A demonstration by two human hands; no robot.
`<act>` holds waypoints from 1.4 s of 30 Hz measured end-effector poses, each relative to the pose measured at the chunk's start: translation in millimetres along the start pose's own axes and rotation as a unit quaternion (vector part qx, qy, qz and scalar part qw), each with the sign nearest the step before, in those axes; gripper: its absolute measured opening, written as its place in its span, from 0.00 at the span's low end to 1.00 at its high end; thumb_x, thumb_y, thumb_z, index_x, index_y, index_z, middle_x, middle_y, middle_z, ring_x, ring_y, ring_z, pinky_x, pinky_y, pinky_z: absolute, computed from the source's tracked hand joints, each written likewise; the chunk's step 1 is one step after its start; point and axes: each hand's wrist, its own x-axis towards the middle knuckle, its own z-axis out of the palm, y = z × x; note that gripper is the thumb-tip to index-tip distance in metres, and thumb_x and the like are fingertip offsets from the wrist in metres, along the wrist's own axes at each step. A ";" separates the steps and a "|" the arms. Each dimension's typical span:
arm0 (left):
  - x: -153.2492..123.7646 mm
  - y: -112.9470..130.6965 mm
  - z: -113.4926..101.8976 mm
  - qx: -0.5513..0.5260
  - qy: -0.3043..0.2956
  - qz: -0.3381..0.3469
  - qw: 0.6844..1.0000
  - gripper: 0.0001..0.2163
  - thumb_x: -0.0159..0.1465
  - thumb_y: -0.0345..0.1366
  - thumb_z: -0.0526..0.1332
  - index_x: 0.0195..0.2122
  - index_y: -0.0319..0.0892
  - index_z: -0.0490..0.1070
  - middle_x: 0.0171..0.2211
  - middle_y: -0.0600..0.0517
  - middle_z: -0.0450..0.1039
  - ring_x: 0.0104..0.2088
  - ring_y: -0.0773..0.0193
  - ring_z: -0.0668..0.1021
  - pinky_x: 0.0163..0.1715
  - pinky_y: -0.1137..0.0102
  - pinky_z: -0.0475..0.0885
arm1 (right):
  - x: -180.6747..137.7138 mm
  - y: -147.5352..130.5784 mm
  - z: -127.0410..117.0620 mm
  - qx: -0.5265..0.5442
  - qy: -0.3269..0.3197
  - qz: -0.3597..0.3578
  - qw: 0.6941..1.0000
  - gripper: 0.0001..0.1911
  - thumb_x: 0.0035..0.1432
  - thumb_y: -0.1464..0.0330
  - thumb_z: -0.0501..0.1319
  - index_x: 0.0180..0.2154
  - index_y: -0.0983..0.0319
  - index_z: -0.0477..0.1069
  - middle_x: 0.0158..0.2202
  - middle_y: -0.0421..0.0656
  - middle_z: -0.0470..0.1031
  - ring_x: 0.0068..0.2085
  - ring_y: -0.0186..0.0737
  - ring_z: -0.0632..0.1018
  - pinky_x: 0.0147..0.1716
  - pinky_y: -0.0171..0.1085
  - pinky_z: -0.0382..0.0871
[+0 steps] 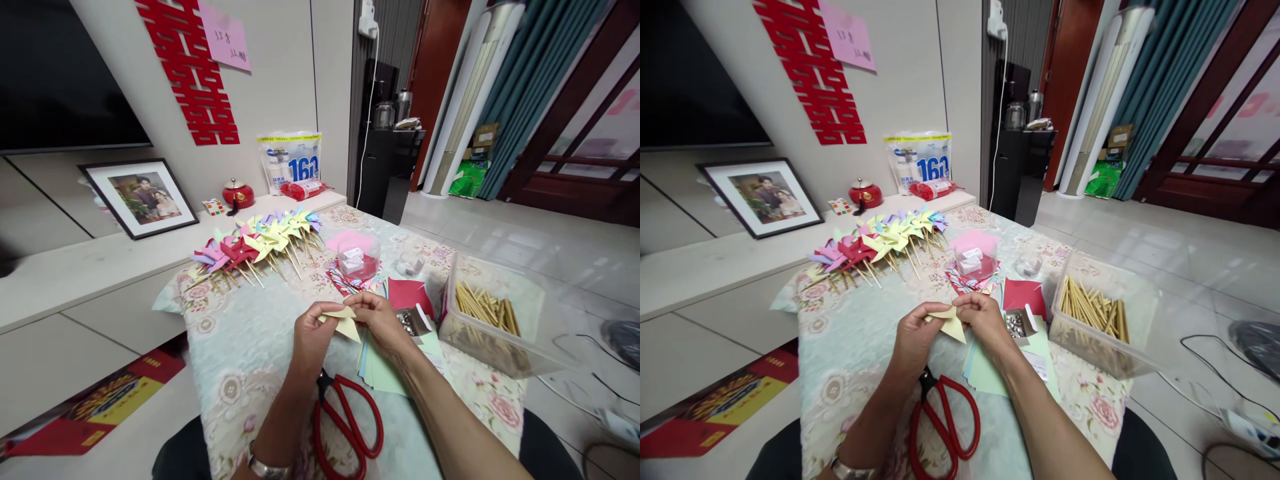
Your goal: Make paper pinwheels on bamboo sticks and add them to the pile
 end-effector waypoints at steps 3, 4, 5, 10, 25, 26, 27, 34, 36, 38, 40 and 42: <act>1.9 -4.8 -4.5 0.068 -0.003 0.105 0.992 0.07 0.51 0.29 0.64 0.29 0.42 0.81 0.32 0.51 0.78 0.32 0.64 0.78 0.31 0.73 0.71 | -0.7 -2.4 -0.1 0.007 0.000 0.011 1.000 0.12 0.38 0.70 0.69 0.30 0.63 0.76 0.20 0.35 0.72 0.23 0.32 0.70 0.26 0.33 0.62; 2.3 -6.1 -5.8 0.090 -0.004 0.136 0.987 0.08 0.52 0.28 0.62 0.29 0.43 0.82 0.32 0.51 0.77 0.33 0.64 0.78 0.31 0.73 0.70 | -1.2 -3.6 0.0 0.010 -0.003 0.015 1.000 0.12 0.39 0.68 0.70 0.30 0.63 0.76 0.21 0.36 0.73 0.23 0.32 0.71 0.25 0.33 0.63; 2.5 -7.0 -6.9 0.110 -0.003 0.161 0.981 0.10 0.52 0.27 0.61 0.30 0.44 0.82 0.33 0.51 0.77 0.33 0.64 0.78 0.30 0.74 0.70 | -1.8 -4.9 0.2 0.013 -0.006 0.017 1.000 0.13 0.40 0.65 0.70 0.30 0.64 0.76 0.21 0.36 0.73 0.23 0.32 0.71 0.25 0.33 0.63; 0.5 -6.9 -9.1 0.163 0.006 0.222 0.961 0.13 0.53 0.25 0.59 0.32 0.45 0.82 0.33 0.51 0.75 0.34 0.65 0.77 0.30 0.73 0.70 | -3.9 -8.7 0.6 0.020 -0.021 0.024 0.999 0.15 0.42 0.61 0.70 0.32 0.64 0.76 0.24 0.38 0.74 0.24 0.32 0.72 0.24 0.32 0.63; -0.6 7.5 0.3 -0.097 0.022 -0.033 0.994 0.27 0.48 0.32 0.68 0.51 0.36 0.68 0.33 0.52 0.75 0.28 0.68 0.75 0.25 0.74 0.70 | -0.3 -7.6 -1.5 0.015 0.010 0.013 1.000 0.19 0.36 0.71 0.70 0.35 0.65 0.76 0.22 0.36 0.75 0.23 0.32 0.72 0.25 0.33 0.63; -1.4 9.2 -0.4 -0.110 0.015 -0.040 0.993 0.26 0.50 0.33 0.68 0.52 0.36 0.69 0.33 0.52 0.75 0.27 0.69 0.73 0.24 0.74 0.69 | -0.4 -7.7 -1.9 0.016 0.012 0.011 1.000 0.19 0.35 0.71 0.70 0.35 0.65 0.76 0.22 0.36 0.75 0.23 0.32 0.72 0.25 0.33 0.64; -2.4 10.7 -1.2 -0.121 0.008 -0.045 0.992 0.25 0.52 0.34 0.67 0.52 0.36 0.69 0.33 0.52 0.74 0.26 0.69 0.73 0.23 0.74 0.69 | -0.5 -7.7 -2.4 0.017 0.014 0.009 1.000 0.19 0.35 0.71 0.70 0.35 0.65 0.76 0.23 0.36 0.75 0.24 0.32 0.72 0.25 0.33 0.64; -6.1 12.0 -2.5 -0.129 -0.016 -0.029 0.991 0.21 0.58 0.40 0.66 0.52 0.38 0.71 0.33 0.52 0.72 0.29 0.67 0.74 0.22 0.73 0.72 | 1.2 -5.1 -4.2 0.018 0.028 -0.002 0.999 0.18 0.34 0.72 0.71 0.34 0.65 0.77 0.24 0.37 0.75 0.24 0.31 0.72 0.25 0.32 0.61; -6.1 10.9 -1.9 -0.123 -0.022 -0.017 0.992 0.22 0.57 0.39 0.67 0.52 0.39 0.70 0.31 0.54 0.71 0.27 0.68 0.73 0.23 0.73 0.72 | 1.7 -4.6 -4.1 0.023 0.030 -0.001 0.999 0.18 0.34 0.71 0.71 0.34 0.65 0.77 0.24 0.37 0.75 0.23 0.30 0.71 0.24 0.32 0.60; -6.3 10.9 -1.6 -0.118 -0.028 -0.003 0.993 0.24 0.57 0.38 0.67 0.55 0.40 0.69 0.30 0.56 0.69 0.25 0.70 0.72 0.24 0.73 0.72 | 1.3 -4.7 -3.9 0.029 0.028 0.002 0.999 0.19 0.35 0.70 0.72 0.34 0.64 0.77 0.24 0.37 0.75 0.23 0.30 0.71 0.23 0.32 0.61; -6.7 11.5 -1.9 -0.109 -0.032 0.010 0.993 0.26 0.57 0.36 0.67 0.58 0.41 0.67 0.30 0.57 0.68 0.24 0.71 0.72 0.24 0.74 0.72 | 0.5 -5.5 -3.8 0.035 0.023 0.006 0.999 0.19 0.35 0.69 0.73 0.35 0.64 0.77 0.25 0.37 0.75 0.22 0.29 0.71 0.23 0.32 0.61; -6.9 11.8 -3.1 -0.094 -0.040 0.020 0.995 0.28 0.58 0.35 0.66 0.60 0.43 0.65 0.31 0.57 0.68 0.23 0.72 0.72 0.25 0.74 0.71 | -0.3 -6.7 -4.0 0.040 0.017 0.010 0.999 0.19 0.35 0.69 0.73 0.35 0.64 0.77 0.25 0.37 0.76 0.22 0.30 0.71 0.22 0.31 0.62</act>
